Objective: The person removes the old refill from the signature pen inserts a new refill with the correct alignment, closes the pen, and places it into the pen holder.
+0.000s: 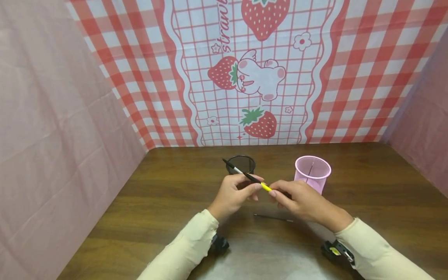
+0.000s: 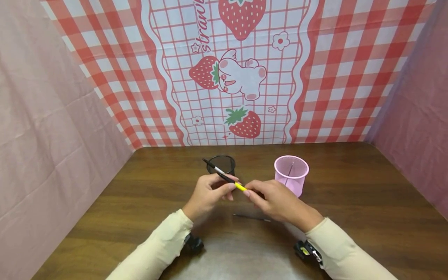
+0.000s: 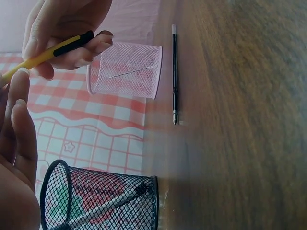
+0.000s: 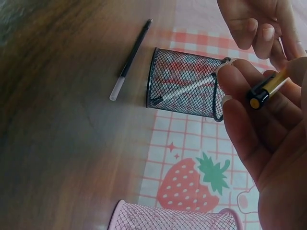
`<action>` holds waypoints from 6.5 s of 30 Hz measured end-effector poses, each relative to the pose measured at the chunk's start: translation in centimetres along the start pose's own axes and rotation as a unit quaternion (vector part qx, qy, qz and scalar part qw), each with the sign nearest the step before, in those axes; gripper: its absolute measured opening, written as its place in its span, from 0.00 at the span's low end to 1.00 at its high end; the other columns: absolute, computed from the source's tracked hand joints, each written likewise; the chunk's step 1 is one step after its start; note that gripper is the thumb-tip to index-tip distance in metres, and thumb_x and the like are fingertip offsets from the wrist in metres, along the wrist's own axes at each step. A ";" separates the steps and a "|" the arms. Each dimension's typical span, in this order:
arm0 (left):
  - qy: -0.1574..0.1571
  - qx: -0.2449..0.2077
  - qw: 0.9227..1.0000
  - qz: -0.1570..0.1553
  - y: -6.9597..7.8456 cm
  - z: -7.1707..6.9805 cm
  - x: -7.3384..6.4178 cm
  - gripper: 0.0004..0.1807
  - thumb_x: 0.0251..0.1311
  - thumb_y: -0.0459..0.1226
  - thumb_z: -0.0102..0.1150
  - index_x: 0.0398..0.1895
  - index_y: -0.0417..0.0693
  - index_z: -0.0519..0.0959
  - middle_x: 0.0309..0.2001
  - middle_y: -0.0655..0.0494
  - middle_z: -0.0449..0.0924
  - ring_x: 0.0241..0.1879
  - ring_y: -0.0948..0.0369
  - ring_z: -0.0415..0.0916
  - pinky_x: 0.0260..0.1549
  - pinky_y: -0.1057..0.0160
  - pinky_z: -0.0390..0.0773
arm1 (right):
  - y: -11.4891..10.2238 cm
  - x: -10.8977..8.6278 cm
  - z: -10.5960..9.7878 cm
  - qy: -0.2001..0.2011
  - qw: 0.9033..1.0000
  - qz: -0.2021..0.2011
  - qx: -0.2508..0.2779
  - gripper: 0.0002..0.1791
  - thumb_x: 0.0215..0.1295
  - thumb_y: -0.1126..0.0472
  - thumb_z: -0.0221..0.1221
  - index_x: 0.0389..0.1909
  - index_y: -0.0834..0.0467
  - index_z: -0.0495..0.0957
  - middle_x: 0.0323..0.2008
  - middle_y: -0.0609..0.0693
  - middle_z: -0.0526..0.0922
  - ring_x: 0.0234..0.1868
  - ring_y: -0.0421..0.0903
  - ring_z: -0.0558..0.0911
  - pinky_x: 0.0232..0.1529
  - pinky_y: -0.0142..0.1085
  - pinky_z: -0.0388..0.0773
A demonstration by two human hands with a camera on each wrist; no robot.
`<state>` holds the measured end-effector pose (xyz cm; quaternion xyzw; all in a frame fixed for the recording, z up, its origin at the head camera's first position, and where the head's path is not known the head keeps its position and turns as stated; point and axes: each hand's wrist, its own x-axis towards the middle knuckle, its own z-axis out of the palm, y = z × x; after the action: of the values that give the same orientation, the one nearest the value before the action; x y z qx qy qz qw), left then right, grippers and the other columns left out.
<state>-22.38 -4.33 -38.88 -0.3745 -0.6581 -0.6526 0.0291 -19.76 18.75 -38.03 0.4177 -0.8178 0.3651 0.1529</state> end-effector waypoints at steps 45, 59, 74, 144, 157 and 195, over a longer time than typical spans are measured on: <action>0.055 0.024 0.997 0.045 -0.1 -0.8 0.4 0.06 0.64 0.25 0.62 0.43 0.30 0.82 0.31 0.43 0.84 0.19 0.55 0.78 0.22 0.56 0.83 | 0.4 -0.1 -0.2 0.001 0.998 0.010 -0.063 0.12 0.62 0.70 0.65 0.43 0.52 0.81 0.26 0.32 0.75 0.24 0.31 0.73 0.24 0.28 0.73; 0.072 0.025 0.996 0.040 2.2 -1.0 0.5 0.05 0.65 0.25 0.61 0.41 0.28 0.81 0.34 0.36 0.85 0.18 0.51 0.77 0.19 0.53 0.81 | 0.3 0.0 -0.2 -0.001 0.998 0.022 -0.058 0.10 0.64 0.68 0.65 0.46 0.55 0.82 0.28 0.34 0.77 0.26 0.31 0.73 0.25 0.32 0.75; 0.120 0.012 0.992 0.036 0.4 -2.0 0.9 0.06 0.65 0.31 0.65 0.40 0.34 0.84 0.26 0.49 0.83 0.16 0.57 0.76 0.17 0.56 0.81 | 0.2 -0.1 -0.1 -0.019 0.997 0.050 -0.061 0.09 0.68 0.64 0.64 0.48 0.58 0.82 0.27 0.33 0.75 0.26 0.31 0.73 0.25 0.29 0.73; 0.293 0.063 0.953 0.055 0.5 -4.2 3.7 0.08 0.67 0.26 0.59 0.44 0.26 0.78 0.34 0.33 0.83 0.17 0.44 0.75 0.18 0.56 0.80 | 0.7 -0.3 0.0 -0.053 0.994 0.063 -0.076 0.08 0.71 0.58 0.62 0.46 0.55 0.84 0.35 0.35 0.80 0.33 0.31 0.77 0.34 0.34 0.79; 0.280 0.117 0.951 0.059 0.7 -4.0 3.3 0.24 0.64 0.24 0.61 0.63 0.32 0.69 0.34 0.33 0.83 0.20 0.35 0.75 0.20 0.69 0.78 | 1.0 -0.4 0.2 -0.075 0.992 0.063 -0.083 0.09 0.72 0.58 0.61 0.46 0.58 0.83 0.37 0.38 0.83 0.35 0.33 0.78 0.37 0.37 0.80; 0.259 0.119 0.953 0.100 -0.1 -3.7 3.2 0.02 0.63 0.23 0.57 0.36 0.27 0.76 0.33 0.35 0.85 0.15 0.39 0.73 0.15 0.48 0.79 | 1.1 -0.5 0.4 -0.138 0.984 0.071 -0.090 0.11 0.73 0.55 0.58 0.45 0.57 0.84 0.40 0.39 0.84 0.39 0.34 0.79 0.42 0.38 0.80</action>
<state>-26.44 -6.07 -36.74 -0.2502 -0.6603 -0.6376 0.3080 -20.31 19.14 -39.12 0.3896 -0.8881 0.2386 0.0498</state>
